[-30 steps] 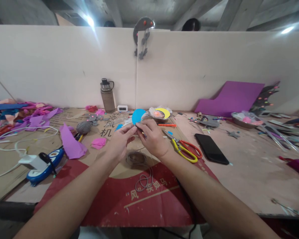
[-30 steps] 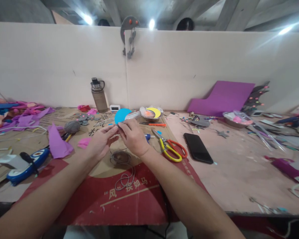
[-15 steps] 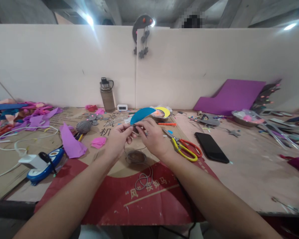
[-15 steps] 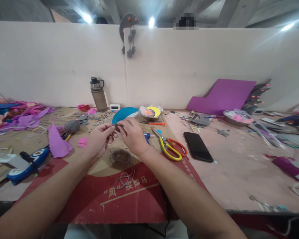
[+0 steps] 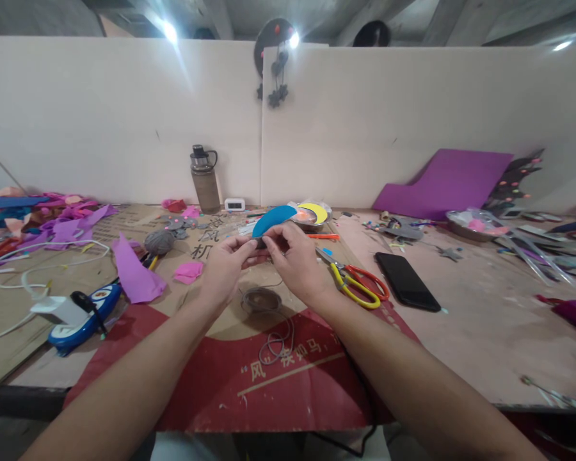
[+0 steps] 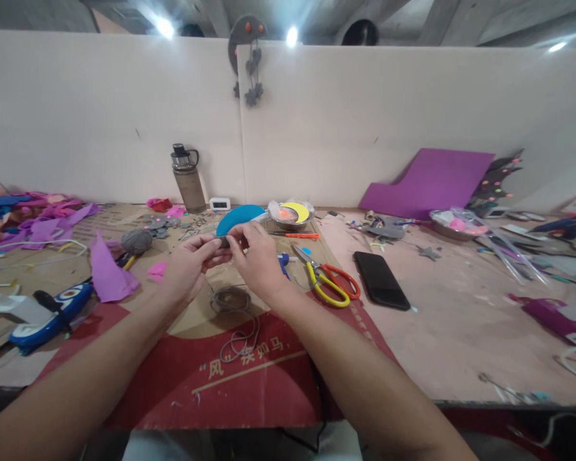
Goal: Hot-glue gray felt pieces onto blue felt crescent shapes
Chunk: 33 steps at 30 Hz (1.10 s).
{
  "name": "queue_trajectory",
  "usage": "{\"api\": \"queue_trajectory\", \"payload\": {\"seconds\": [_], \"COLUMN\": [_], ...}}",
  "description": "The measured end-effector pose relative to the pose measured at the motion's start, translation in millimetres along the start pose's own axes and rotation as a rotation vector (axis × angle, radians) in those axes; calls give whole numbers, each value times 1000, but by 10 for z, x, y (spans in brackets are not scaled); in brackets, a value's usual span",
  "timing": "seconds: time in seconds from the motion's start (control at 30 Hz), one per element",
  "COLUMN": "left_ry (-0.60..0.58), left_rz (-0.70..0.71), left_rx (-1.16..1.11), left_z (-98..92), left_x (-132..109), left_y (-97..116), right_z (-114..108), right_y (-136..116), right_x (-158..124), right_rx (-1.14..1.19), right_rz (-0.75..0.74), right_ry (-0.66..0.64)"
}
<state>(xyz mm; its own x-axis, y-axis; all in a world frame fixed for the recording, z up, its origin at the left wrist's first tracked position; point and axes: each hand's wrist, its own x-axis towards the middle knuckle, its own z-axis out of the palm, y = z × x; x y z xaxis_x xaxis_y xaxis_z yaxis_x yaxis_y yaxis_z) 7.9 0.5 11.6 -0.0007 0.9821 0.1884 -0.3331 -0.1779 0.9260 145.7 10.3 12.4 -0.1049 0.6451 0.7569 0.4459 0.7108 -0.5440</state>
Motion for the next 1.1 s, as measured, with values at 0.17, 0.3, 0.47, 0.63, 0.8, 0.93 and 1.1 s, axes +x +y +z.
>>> {"api": "queue_trajectory", "payload": {"seconds": [0.17, 0.3, 0.47, 0.63, 0.8, 0.93, 1.1], "left_ry": [45, 87, 166, 314, 295, 271, 263], "left_rz": [0, 22, 145, 302, 362, 355, 305], "left_rx": [13, -15, 44, 44, -46, -65, -81], "left_z": [1, -25, -194, -451, -537, -505, -427], "left_x": [7, 54, 220, 422, 468, 444, 393], "left_y": [-1, 4, 56, 122, 172, 173, 178], "right_z": [-1, 7, 37, 9, -284, -526, -446], "right_y": [-10, -14, 33, 43, 131, 352, 533], "right_x": [-4, 1, -7, -130, -185, -202, -361], "right_rx": [12, 59, 95, 236, 53, -394, -424], "right_rz": [21, 56, 180, 217, 287, 445, 635], "right_ry": [-16, -48, -139, -510, -536, -322, -404]}}
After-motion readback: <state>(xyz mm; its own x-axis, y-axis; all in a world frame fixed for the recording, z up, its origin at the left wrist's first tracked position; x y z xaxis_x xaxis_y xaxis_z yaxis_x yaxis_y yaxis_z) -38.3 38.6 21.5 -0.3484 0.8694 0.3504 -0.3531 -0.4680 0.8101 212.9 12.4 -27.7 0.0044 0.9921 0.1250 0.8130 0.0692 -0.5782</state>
